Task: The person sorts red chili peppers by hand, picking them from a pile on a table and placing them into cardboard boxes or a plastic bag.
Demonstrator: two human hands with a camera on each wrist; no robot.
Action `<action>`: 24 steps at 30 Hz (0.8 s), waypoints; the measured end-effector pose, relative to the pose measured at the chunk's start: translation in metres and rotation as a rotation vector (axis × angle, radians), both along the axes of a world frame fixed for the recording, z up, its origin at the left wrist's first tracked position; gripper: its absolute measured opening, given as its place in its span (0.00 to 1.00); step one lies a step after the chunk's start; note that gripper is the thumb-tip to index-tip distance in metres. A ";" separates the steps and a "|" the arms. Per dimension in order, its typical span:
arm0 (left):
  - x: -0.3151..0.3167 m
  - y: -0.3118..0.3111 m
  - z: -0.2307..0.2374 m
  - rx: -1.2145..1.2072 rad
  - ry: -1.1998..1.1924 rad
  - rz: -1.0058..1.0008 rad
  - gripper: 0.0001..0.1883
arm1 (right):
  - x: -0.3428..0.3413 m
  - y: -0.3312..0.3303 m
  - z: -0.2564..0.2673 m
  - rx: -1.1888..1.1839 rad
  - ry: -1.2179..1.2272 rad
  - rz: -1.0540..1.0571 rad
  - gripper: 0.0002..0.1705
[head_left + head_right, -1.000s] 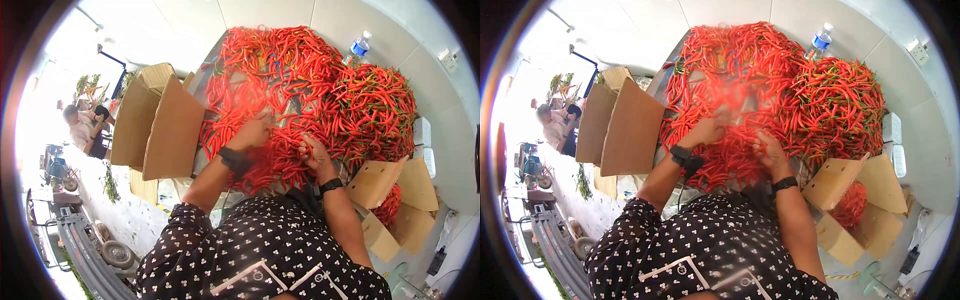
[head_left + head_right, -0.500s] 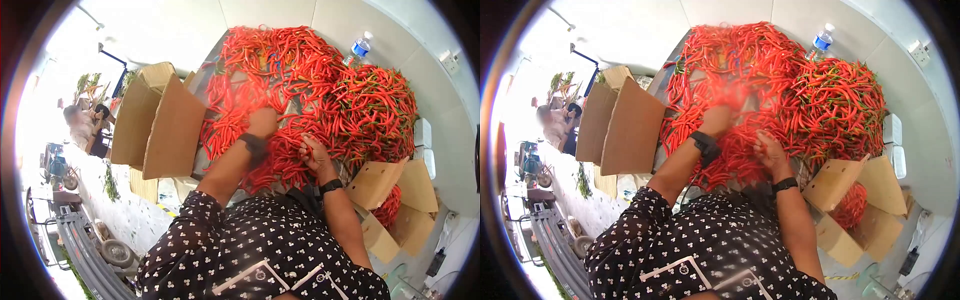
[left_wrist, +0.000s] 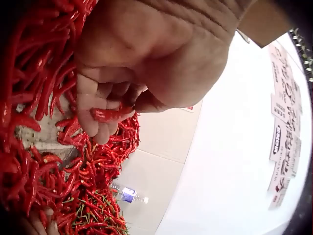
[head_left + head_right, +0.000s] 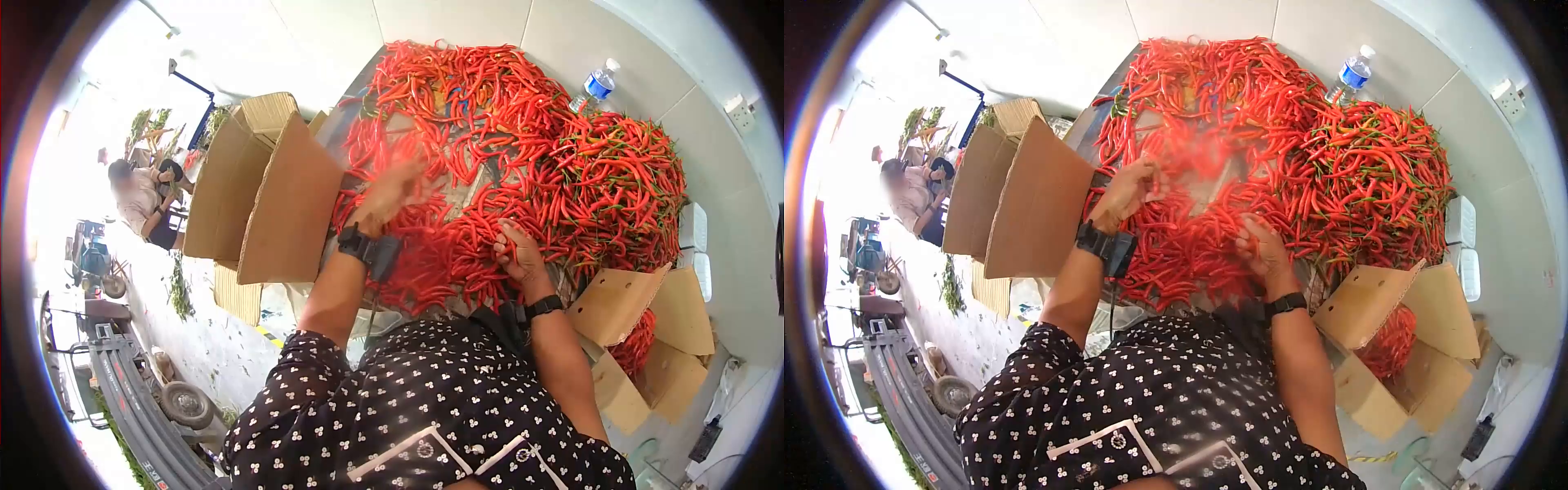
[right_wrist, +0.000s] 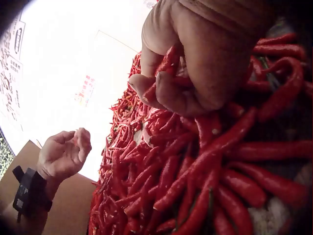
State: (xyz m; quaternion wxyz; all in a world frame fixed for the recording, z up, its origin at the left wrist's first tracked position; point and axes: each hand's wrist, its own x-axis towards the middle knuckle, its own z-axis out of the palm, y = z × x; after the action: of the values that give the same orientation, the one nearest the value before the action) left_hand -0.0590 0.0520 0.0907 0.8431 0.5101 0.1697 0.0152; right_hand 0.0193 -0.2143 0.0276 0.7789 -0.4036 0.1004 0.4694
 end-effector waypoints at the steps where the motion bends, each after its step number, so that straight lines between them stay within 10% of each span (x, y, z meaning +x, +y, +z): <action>1: -0.007 0.006 -0.001 0.000 0.000 0.004 0.11 | 0.000 0.000 -0.002 0.014 0.004 -0.004 0.07; 4: -0.026 0.023 -0.019 0.220 0.212 0.116 0.08 | 0.000 -0.001 -0.002 0.033 0.007 -0.001 0.08; 6: -0.034 0.029 -0.038 1.122 0.171 0.313 0.08 | 0.001 -0.001 -0.002 0.037 0.004 0.006 0.08; 9: -0.042 0.028 -0.049 1.492 0.163 0.434 0.09 | 0.000 0.000 -0.003 0.012 -0.013 -0.002 0.08; 24: -0.011 -0.027 -0.030 1.578 -0.120 0.059 0.07 | -0.002 -0.001 -0.001 0.008 -0.015 -0.019 0.09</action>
State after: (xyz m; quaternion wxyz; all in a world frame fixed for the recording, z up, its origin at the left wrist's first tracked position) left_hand -0.0705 0.0250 0.0608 0.2395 0.9509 0.0764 0.1808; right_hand 0.0178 -0.2154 0.0264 0.7856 -0.4031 0.0962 0.4594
